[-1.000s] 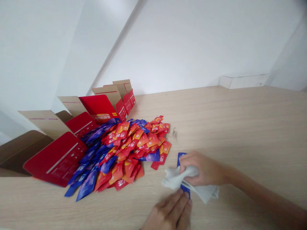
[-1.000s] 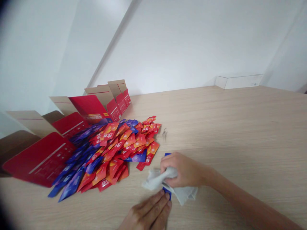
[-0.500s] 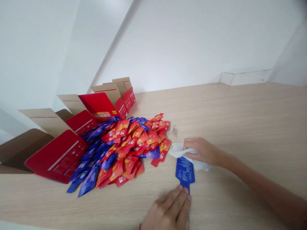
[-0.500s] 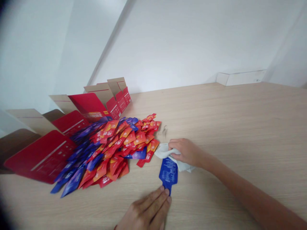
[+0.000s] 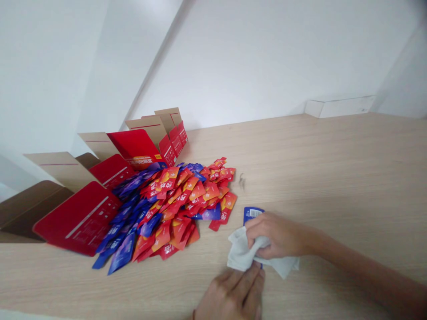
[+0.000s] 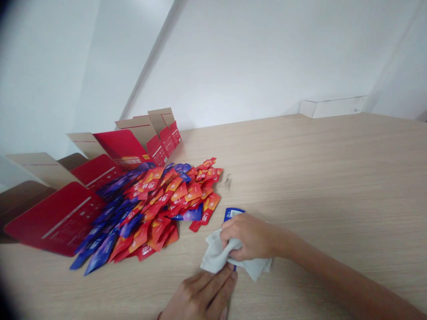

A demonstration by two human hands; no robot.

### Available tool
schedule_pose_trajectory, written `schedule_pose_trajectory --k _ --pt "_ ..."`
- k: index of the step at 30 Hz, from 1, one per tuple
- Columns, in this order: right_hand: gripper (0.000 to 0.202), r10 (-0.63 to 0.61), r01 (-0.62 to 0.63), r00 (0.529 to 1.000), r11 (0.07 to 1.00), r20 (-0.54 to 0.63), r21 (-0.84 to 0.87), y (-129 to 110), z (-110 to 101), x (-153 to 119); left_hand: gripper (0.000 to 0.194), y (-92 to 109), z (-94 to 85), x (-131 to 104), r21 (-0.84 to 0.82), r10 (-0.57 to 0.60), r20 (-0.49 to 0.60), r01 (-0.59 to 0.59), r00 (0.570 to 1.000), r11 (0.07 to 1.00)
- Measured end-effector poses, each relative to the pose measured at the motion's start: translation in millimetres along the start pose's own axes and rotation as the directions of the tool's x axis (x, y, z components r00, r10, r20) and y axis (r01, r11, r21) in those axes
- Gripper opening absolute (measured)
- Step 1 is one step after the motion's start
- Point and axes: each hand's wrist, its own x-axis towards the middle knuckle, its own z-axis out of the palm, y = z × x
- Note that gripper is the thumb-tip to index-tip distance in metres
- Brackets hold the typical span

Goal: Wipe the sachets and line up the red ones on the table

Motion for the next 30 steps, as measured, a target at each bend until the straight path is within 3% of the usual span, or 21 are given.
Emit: schedule_pose_trajectory --k 3,8,13,16,20,22,24,26,28,30 --pt "0.007 0.048 -0.052 0.998 0.994 -0.044 -0.101 9.6 -0.3 0.9 0.037 -1.4 -4.0 1.7 0.028 0.027 0.031 -0.028 0.999 0.999" --pt "0.012 0.108 -0.152 0.981 0.942 -0.158 -0.299 33.7 -12.4 -1.5 0.038 -1.2 -1.6 2.8 0.057 0.016 -0.024 -0.014 1.0 0.998" --pt "0.016 0.177 -0.312 0.927 0.852 -0.33 -0.421 57.1 -22.3 -7.6 0.037 -2.2 0.1 2.3 0.054 0.025 -0.035 -0.023 0.999 0.998" --pt "0.016 0.232 -0.439 0.838 0.825 -0.495 -0.356 65.9 -31.5 -13.3 0.037 -3.1 -1.4 3.9 0.061 0.031 -0.03 -0.029 0.999 0.998" --pt "0.015 0.255 -0.528 0.646 0.829 -0.719 -0.181 74.3 -43.6 -20.6 0.036 -1.9 -5.3 4.4 0.033 0.009 -0.032 -0.008 0.999 0.999" --pt "0.014 0.238 -0.524 0.561 0.843 -0.793 -0.118 77.3 -47.9 -23.6 0.033 -2.4 -10.8 4.9 -0.036 -0.068 -0.048 0.066 0.997 0.997" --pt "0.013 0.227 -0.516 0.479 0.854 -0.848 -0.063 78.6 -51.4 -26.0 0.029 -5.1 -19.6 8.2 -0.103 -0.195 0.026 0.196 0.981 0.975" --pt "0.013 0.232 -0.511 0.403 0.859 -0.885 -0.007 77.6 -53.9 -27.5 0.023 -9.7 -30.0 16.1 -0.092 -0.363 0.187 0.384 0.913 0.919" --pt "0.013 0.243 -0.504 0.36 0.863 -0.901 0.032 75.0 -55.3 -27.9 0.021 -14.7 -38.0 28.1 0.001 -0.513 0.377 0.553 0.771 0.833" --pt "0.013 0.237 -0.488 0.356 0.872 -0.904 0.036 72.4 -55.4 -27.4 0.026 -18.1 -40.7 41.7 0.093 -0.587 0.51 0.638 0.629 0.764"
